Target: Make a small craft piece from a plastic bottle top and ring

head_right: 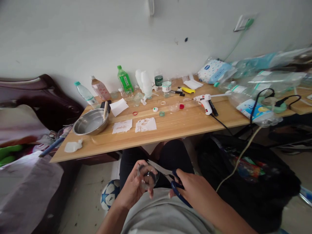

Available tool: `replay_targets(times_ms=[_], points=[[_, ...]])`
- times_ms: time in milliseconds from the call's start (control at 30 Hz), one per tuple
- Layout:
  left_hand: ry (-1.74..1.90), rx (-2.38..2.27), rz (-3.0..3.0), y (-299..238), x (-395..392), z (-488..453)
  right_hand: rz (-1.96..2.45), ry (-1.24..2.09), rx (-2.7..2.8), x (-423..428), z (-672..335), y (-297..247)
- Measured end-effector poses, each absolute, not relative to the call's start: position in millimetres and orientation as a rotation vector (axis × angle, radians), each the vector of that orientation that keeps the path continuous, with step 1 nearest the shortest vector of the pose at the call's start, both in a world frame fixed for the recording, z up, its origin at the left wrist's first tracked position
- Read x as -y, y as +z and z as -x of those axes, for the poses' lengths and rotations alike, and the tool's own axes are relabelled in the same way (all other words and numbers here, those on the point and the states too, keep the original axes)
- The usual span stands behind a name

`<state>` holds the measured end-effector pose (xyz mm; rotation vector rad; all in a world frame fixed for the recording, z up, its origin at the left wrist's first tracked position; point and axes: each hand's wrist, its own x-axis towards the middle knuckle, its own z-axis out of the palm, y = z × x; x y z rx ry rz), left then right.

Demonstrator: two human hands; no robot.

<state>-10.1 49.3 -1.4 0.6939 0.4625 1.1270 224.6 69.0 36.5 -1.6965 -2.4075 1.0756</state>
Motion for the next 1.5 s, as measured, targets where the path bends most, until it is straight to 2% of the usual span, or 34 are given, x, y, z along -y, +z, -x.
replay_targets(times_ms=[233, 367, 500, 567, 633, 833, 1000, 1233, 1500], points=[[1.310, -0.682, -0.656, 15, -44, 6, 1.581, 1.186, 2.231, -63, -225, 32], [1.501, -0.817, -0.705, 8, -48, 8, 1.413, 1.475, 1.894, -53, -220, 6], [1.558, -1.357, -1.369, 0, -48, 25, 1.057, 1.505, 1.447, -51, -205, -24], [1.456, -1.587, -1.741, 0, -46, 34, 1.175, 1.493, 1.406, -51, -198, -29], [1.395, -1.683, -1.808, 2, -44, 39, 1.365, 1.478, 1.458, -51, -195, -28], [1.387, -1.411, -1.252, 7, -43, 39, 1.473, 1.497, 1.578, -41, -200, -9], [1.441, -1.336, -1.276, 7, -45, 35, 1.472, 1.559, 1.790, -30, -186, 4], [1.373, -1.374, -1.446, 15, -36, 29, 1.554, 1.378, 1.939, -32, -172, 5], [1.458, -1.170, -1.045, 10, -43, 19, 1.578, 1.331, 1.998, -38, -177, 24]])
